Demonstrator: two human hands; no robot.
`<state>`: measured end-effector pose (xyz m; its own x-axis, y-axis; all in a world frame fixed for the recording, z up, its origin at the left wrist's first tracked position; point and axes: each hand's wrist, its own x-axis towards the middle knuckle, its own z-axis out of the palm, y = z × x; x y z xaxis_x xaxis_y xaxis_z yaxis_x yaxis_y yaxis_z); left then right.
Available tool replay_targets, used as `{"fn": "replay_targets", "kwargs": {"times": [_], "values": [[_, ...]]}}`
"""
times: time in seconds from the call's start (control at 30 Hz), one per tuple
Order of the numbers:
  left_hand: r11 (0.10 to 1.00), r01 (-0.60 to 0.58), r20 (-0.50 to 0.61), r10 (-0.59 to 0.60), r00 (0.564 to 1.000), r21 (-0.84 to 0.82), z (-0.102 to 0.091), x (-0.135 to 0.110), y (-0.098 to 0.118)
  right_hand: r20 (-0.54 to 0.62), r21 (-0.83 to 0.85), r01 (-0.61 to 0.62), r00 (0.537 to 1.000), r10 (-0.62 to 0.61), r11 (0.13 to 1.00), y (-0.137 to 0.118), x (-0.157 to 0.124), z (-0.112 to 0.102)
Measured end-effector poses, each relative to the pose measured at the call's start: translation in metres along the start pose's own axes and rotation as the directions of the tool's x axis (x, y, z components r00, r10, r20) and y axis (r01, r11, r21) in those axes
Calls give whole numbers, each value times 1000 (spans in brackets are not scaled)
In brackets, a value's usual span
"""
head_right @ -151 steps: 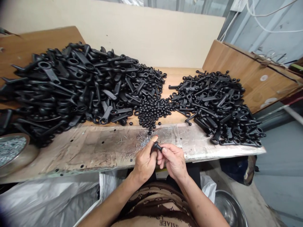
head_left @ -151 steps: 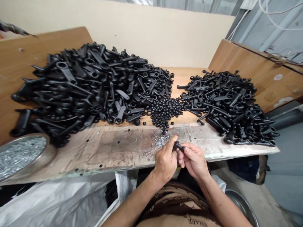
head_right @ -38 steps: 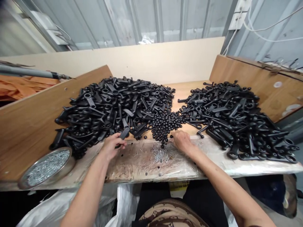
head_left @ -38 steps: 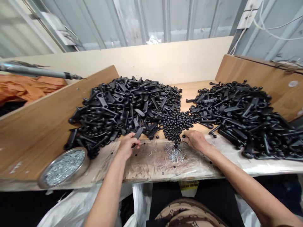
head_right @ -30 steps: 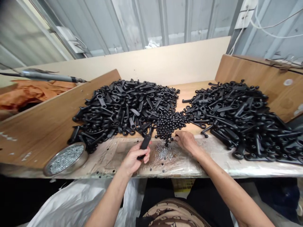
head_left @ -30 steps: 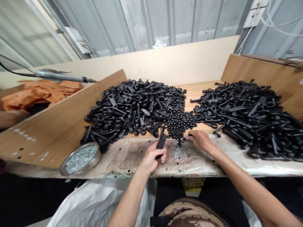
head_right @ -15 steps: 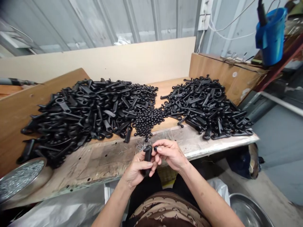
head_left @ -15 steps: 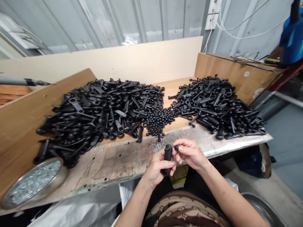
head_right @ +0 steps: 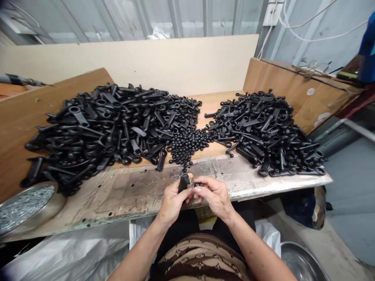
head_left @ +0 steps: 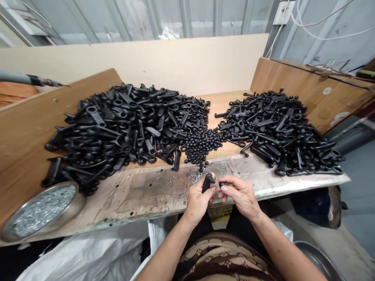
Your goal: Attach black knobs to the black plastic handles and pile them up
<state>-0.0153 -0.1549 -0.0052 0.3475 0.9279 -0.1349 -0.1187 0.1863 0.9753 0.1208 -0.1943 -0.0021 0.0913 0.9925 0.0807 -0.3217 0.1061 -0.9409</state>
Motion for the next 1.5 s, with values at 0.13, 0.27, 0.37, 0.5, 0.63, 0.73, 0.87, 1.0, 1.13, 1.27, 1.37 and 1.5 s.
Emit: {"fn": "replay_targets", "kwargs": {"times": [0.13,0.27,0.37,0.5,0.63,0.73,0.87,1.0,1.13,1.27,1.37,1.5], "values": [[976,-128,-58,141,988,177,1,6,-2,-36,37,-5,999,7,999,6,5,6],[933,-178,-78,212,974,312,2,7,-2,-55,119,-10,998,17,993,10,11,11],[882,-202,-95,265,960,425,2,8,-5,-91,153,-30,995,44,988,12,13,13],[811,-227,-98,328,939,540,3,10,-9,-128,198,-49,989,75,979,14,13,17],[797,-238,-99,347,933,555,2,13,-12,-198,157,-28,978,59,987,15,13,17],[785,-261,-31,335,942,562,1,10,-15,-152,196,-103,979,134,975,14,13,11],[809,-274,-29,338,941,520,3,5,-23,-121,198,-161,975,187,967,11,10,5],[841,-225,-113,318,941,493,12,5,-24,-209,167,-87,970,121,982,9,7,9],[830,-222,-132,331,934,512,20,8,-21,-252,163,-25,965,67,986,9,4,11],[796,-252,-83,353,932,550,25,10,-22,-304,-126,82,945,-117,989,15,-1,4],[809,-244,-74,332,940,534,26,12,-22,-314,-229,87,936,-158,970,16,-1,-1],[839,-237,-92,320,943,489,22,16,-18,-328,93,-4,944,35,996,13,8,4]]}}
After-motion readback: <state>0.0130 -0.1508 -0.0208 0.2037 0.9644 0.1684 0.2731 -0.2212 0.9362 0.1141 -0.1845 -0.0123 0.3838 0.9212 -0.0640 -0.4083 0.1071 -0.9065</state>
